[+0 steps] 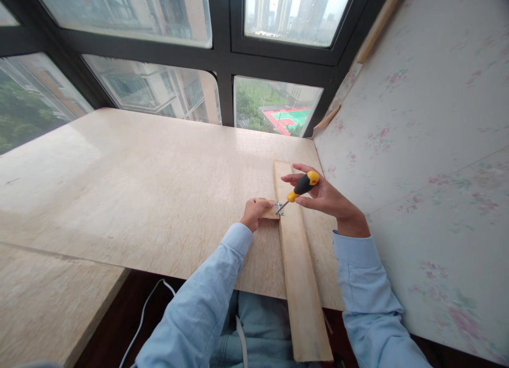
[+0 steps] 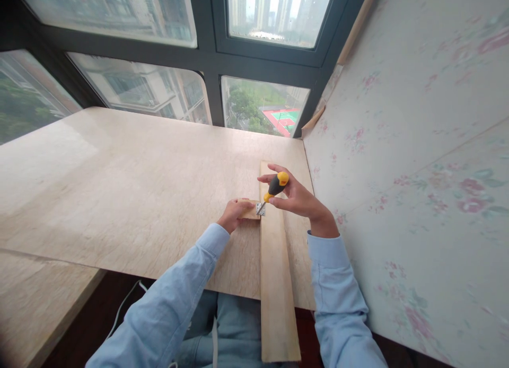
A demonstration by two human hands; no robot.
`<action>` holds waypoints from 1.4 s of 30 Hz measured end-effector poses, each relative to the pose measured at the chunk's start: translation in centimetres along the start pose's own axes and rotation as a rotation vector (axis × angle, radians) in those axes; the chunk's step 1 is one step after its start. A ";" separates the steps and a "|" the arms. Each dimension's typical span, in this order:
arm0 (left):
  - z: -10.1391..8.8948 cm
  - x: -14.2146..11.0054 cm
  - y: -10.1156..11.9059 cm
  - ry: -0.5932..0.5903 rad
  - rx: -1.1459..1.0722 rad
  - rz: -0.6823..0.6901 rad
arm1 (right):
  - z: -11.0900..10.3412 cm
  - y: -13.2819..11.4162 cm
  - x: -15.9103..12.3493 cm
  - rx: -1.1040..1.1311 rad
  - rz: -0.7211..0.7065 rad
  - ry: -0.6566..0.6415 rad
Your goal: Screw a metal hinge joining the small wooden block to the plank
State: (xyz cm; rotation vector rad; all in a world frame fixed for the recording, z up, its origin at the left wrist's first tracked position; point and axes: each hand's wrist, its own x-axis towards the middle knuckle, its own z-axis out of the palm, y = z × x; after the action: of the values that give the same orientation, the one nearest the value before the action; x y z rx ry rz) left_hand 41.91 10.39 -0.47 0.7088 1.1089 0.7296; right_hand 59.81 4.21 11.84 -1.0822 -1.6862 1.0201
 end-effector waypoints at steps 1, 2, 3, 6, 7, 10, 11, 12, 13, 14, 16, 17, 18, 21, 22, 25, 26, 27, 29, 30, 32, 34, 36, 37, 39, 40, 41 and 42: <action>0.0 0.0 0.0 -0.001 -0.011 -0.006 | 0.0 -0.2 -0.1 0.021 0.019 -0.027; 0.0 0.0 0.0 -0.002 -0.025 -0.013 | 0.0 -0.3 -0.2 0.030 0.038 -0.043; 0.1 0.0 0.0 -0.001 -0.036 -0.019 | 0.0 -0.4 -0.2 0.030 0.054 -0.044; 0.1 0.1 0.0 0.018 -0.022 -0.028 | 0.3 -0.4 0.0 -0.050 0.073 0.064; 0.1 0.1 0.0 0.024 -0.011 -0.032 | 0.5 -0.4 0.2 -0.099 0.069 0.130; 0.1 0.1 0.0 0.028 0.010 -0.041 | 0.8 -0.3 0.5 -0.210 0.039 0.294; 0.1 0.1 0.1 0.026 0.010 -0.043 | 0.9 -0.3 0.6 -0.221 0.026 0.330; 0.1 0.1 0.1 0.028 0.010 -0.046 | 0.9 -0.3 0.6 -0.221 0.013 0.361; 0.2 0.1 0.1 0.034 0.011 -0.050 | 0.9 -0.3 0.7 -0.216 -0.001 0.394; 0.2 0.1 0.2 0.043 0.012 -0.054 | 0.9 -0.4 0.7 -0.208 -0.015 0.429; 0.2 0.0 0.2 0.062 0.010 -0.059 | 0.8 -0.4 0.7 -0.189 -0.035 0.487; 0.3 0.0 0.3 0.068 0.007 -0.062 | 0.7 -0.4 0.7 -0.176 -0.041 0.503; 0.3 -0.1 0.3 0.071 0.004 -0.062 | 0.7 -0.4 0.7 -0.161 -0.045 0.510; 0.4 -0.2 0.3 0.063 0.015 -0.055 | 1.0 -0.3 0.8 -0.112 -0.061 0.468; 0.4 -0.2 0.3 0.064 0.027 -0.047 | 1.1 -0.3 0.9 -0.104 -0.065 0.442; 0.4 -0.2 0.2 0.075 0.058 -0.016 | 1.6 -0.4 0.9 -0.106 -0.057 0.366; 0.4 -0.1 0.1 0.079 0.063 -0.007 | 1.7 -0.3 0.9 -0.104 -0.052 0.346; 0.4 -0.1 0.1 0.078 0.064 -0.003 | 1.7 -0.3 0.9 -0.100 -0.051 0.330; 0.4 -0.1 0.1 0.069 0.059 -0.001 | 1.7 -0.2 0.9 -0.091 -0.055 0.312; 0.4 -0.1 0.1 0.064 0.056 -0.002 | 1.7 -0.1 0.9 -0.091 -0.057 0.308; 0.5 -0.2 0.2 0.055 0.046 -0.015 | 1.6 0.1 0.9 -0.096 -0.054 0.303; 0.5 -0.3 0.3 0.052 0.037 -0.029 | 1.6 0.3 1.0 -0.099 -0.046 0.296; 0.5 -0.4 0.4 0.051 0.030 -0.034 | 1.6 0.5 1.0 -0.095 -0.045 0.284; 0.5 -0.5 0.4 0.052 0.030 -0.033 | 1.7 0.5 1.1 -0.092 -0.048 0.278; 0.5 -0.5 0.5 0.059 0.036 -0.035 | 1.8 0.5 1.1 -0.090 -0.057 0.263; 0.5 -0.5 0.5 0.065 0.040 -0.038 | 1.8 0.6 1.1 -0.092 -0.057 0.257; 0.5 -0.5 0.5 0.070 0.042 -0.041 | 1.9 0.6 1.1 -0.095 -0.056 0.252; 0.5 -0.4 0.5 0.074 0.040 -0.042 | 1.9 0.6 1.1 -0.097 -0.051 0.248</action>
State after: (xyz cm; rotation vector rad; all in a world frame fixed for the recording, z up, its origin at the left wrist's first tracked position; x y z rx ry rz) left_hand 42.21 10.27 0.35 0.6950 1.2058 0.7035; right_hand 57.86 5.12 10.99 -1.1708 -1.5658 0.7443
